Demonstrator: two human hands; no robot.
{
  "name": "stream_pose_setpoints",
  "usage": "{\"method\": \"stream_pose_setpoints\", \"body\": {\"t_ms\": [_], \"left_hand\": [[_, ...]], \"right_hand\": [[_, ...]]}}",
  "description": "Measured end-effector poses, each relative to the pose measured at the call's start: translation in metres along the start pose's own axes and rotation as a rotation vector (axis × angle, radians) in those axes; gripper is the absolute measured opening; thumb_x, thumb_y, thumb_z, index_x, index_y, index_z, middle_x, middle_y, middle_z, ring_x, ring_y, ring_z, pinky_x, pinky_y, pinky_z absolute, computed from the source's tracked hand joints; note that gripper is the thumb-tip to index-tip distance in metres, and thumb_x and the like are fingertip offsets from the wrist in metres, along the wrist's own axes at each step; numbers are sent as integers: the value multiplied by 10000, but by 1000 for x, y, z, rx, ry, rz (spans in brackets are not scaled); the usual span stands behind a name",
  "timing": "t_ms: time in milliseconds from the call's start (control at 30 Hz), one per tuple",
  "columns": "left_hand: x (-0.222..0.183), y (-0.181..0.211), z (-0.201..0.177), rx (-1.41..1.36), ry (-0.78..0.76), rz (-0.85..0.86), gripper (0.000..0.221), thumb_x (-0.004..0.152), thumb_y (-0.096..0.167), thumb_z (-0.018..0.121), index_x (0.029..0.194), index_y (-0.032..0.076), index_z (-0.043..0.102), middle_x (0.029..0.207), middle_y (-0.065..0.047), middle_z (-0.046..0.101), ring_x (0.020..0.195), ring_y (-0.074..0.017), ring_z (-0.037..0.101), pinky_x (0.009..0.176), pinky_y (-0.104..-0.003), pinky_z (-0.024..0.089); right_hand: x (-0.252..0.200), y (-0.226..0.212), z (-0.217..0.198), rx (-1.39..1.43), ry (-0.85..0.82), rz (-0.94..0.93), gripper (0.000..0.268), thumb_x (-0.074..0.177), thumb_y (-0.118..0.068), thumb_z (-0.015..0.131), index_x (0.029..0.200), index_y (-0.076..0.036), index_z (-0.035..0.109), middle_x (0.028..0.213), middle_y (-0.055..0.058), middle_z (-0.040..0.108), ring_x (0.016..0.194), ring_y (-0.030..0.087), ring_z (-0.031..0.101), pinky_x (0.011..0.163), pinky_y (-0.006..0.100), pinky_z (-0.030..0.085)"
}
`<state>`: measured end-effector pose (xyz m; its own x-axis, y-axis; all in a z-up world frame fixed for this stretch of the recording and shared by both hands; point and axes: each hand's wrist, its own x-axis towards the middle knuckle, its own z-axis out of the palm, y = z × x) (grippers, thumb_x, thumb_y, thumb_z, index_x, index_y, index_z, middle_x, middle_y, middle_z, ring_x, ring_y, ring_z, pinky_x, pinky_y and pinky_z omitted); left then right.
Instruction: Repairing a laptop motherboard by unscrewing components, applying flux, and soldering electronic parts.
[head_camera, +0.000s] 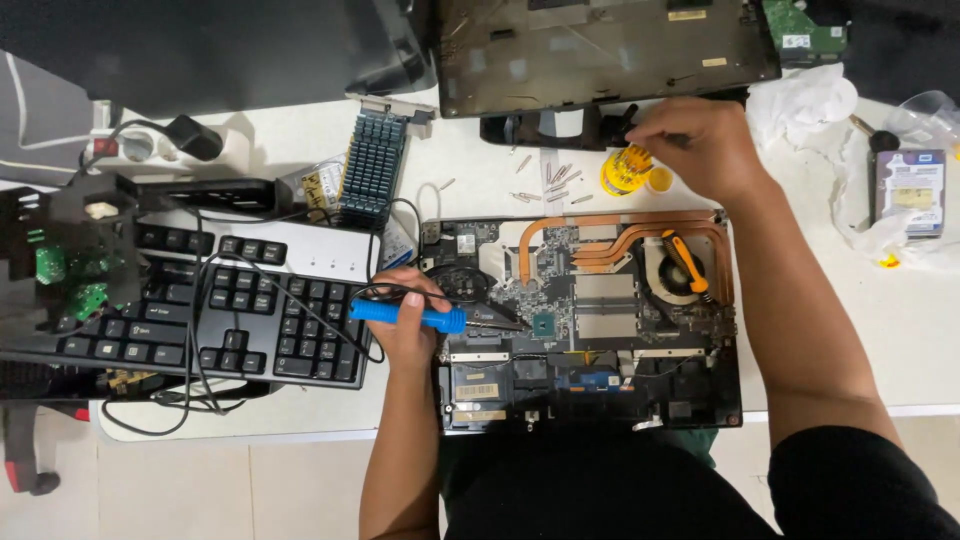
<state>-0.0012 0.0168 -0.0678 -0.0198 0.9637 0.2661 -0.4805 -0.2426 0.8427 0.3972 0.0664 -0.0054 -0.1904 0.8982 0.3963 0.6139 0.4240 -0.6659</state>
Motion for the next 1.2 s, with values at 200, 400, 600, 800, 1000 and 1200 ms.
{"method": "stream_pose_setpoints", "body": {"t_ms": [200, 400, 600, 800, 1000, 1200], "left_hand": [[3, -4, -2, 47, -33, -40, 243, 968, 213, 688, 1129, 59, 589, 803, -84, 638, 613, -204, 640, 598, -293, 554], [16, 5, 16, 208, -318, -60, 167, 1014, 170, 643, 1160, 97, 607, 1022, -58, 673, 864, -151, 707, 779, -260, 647], [17, 7, 26, 243, -359, -112, 282, 1019, 182, 623, 1274, 68, 585, 1007, -105, 676, 855, -223, 724, 770, -348, 624], [13, -21, 4, 194, -202, -6, 353, 955, 217, 685, 1170, -59, 637, 875, -175, 692, 672, -211, 710, 634, -314, 591], [15, -23, -7, 222, -204, 8, 339, 961, 202, 673, 1176, -58, 641, 888, -173, 686, 671, -212, 709, 609, -307, 582], [13, -29, -10, 222, -211, 7, 344, 951, 201, 677, 1171, -61, 640, 882, -175, 680, 663, -217, 706, 622, -312, 583]], "right_hand": [[-3, 6, -3, -34, -19, -56, 155, 973, 146, 714, 1050, 29, 780, 1049, 164, 754, 1006, 265, 719, 833, 329, 562], [9, -10, -14, -302, -244, 35, 207, 946, -71, 631, 1073, -52, 794, 1111, 109, 749, 1037, 291, 688, 834, 420, 518], [32, -39, 17, -473, -238, -161, 155, 1079, -149, 596, 967, -71, 667, 928, 105, 605, 873, 292, 576, 725, 463, 470], [66, -71, 147, -386, -223, -339, 120, 920, -57, 686, 962, -121, 779, 905, 63, 753, 899, 240, 730, 821, 324, 584], [83, -13, 237, -616, -4, -484, 62, 883, -83, 710, 842, -117, 677, 822, 24, 640, 836, 213, 660, 713, 301, 572], [65, -32, 158, -470, -91, -191, 107, 883, -118, 697, 987, -133, 713, 889, 49, 652, 861, 279, 686, 718, 376, 581]]}}
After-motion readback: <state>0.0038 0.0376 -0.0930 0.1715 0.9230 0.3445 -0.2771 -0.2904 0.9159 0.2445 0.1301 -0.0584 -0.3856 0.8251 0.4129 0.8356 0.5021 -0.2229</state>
